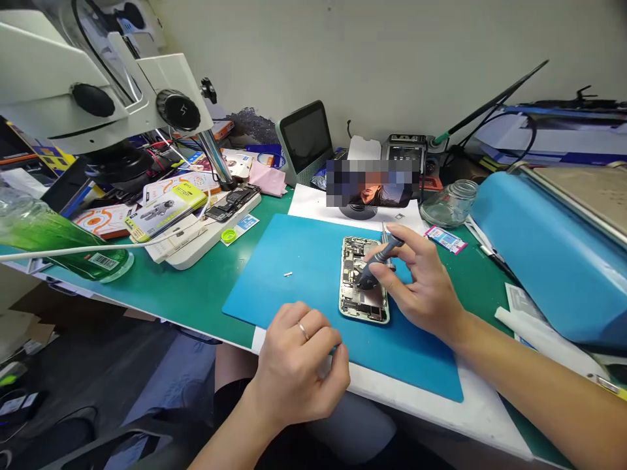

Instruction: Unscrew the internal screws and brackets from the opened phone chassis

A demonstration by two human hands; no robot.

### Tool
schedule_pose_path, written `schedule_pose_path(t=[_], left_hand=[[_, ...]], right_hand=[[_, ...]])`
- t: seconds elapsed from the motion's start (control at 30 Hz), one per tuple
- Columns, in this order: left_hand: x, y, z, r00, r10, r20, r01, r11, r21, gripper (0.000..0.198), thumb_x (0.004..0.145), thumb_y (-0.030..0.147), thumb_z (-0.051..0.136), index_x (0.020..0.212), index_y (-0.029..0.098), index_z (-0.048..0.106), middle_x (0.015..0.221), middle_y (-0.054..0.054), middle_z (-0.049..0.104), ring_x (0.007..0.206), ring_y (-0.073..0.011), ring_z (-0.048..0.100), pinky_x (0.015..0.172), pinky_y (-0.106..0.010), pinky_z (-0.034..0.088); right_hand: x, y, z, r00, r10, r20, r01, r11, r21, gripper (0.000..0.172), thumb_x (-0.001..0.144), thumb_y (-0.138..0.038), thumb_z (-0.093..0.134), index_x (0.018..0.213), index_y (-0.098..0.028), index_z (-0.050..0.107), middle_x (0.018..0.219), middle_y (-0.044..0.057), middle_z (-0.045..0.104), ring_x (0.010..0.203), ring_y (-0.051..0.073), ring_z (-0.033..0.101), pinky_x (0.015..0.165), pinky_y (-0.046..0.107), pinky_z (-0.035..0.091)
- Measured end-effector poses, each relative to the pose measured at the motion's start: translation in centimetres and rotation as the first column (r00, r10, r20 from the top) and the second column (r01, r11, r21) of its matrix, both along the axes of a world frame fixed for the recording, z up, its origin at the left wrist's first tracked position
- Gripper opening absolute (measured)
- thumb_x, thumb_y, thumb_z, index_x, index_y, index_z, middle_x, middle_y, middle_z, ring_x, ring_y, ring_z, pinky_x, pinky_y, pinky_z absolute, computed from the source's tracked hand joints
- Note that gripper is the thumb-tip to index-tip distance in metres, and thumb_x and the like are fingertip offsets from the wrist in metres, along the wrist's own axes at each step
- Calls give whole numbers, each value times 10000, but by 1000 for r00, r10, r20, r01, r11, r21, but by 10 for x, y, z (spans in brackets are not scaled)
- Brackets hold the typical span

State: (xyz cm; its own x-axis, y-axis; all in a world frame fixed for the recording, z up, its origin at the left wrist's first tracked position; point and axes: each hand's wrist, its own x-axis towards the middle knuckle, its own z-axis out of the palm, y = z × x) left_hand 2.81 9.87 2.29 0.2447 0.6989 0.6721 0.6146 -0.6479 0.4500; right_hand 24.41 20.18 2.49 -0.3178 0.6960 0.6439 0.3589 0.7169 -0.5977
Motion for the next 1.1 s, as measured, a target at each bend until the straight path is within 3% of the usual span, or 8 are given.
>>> schedule_pose_path(t=[0.13,0.27,0.53,0.73,1.1], left_hand=[[1,-4,-9,999,54,-6,-54,997,63,316,773,45,535,642,236,319,578,29,332,576,-165,258,582,-385,154],[5,-6,-11,998,61,-30,-59,996,69,347,700,50,522,673,247,238,597,37,236,566,-172,194,572,-391,111],[7,-5,-13,997,56,-61,-49,993,104,362,652,59,522,700,254,222,608,33,230,560,-180,190,553,-395,116],[8,-5,-14,995,66,-76,-56,991,123,363,669,33,502,701,257,219,606,33,245,552,-182,205,547,-394,132],[9,-4,-15,993,81,-85,-71,991,116,348,718,22,498,683,253,240,600,38,259,545,-174,217,544,-388,142]], right_hand=[[0,-1,-2,1000,10,-20,-10,1000,-12,557,1021,-245,625,1519,-351,399,1190,67,664,978,217,726,881,444,640],[1,-5,-1,999,2,-53,-3,1000,-13,582,1022,-230,622,1532,-366,377,1182,54,654,978,208,712,926,462,622],[2,-10,-1,999,-30,-44,30,1000,3,578,1037,-237,591,1552,-364,363,1270,82,654,1018,229,719,934,486,624],[3,-11,-1,999,-52,-6,52,998,37,579,1042,-276,588,1563,-364,353,1152,62,719,996,239,732,932,487,621],[2,-11,0,996,-78,49,71,989,127,578,1029,-261,607,1547,-340,364,1048,44,689,929,228,712,873,447,631]])
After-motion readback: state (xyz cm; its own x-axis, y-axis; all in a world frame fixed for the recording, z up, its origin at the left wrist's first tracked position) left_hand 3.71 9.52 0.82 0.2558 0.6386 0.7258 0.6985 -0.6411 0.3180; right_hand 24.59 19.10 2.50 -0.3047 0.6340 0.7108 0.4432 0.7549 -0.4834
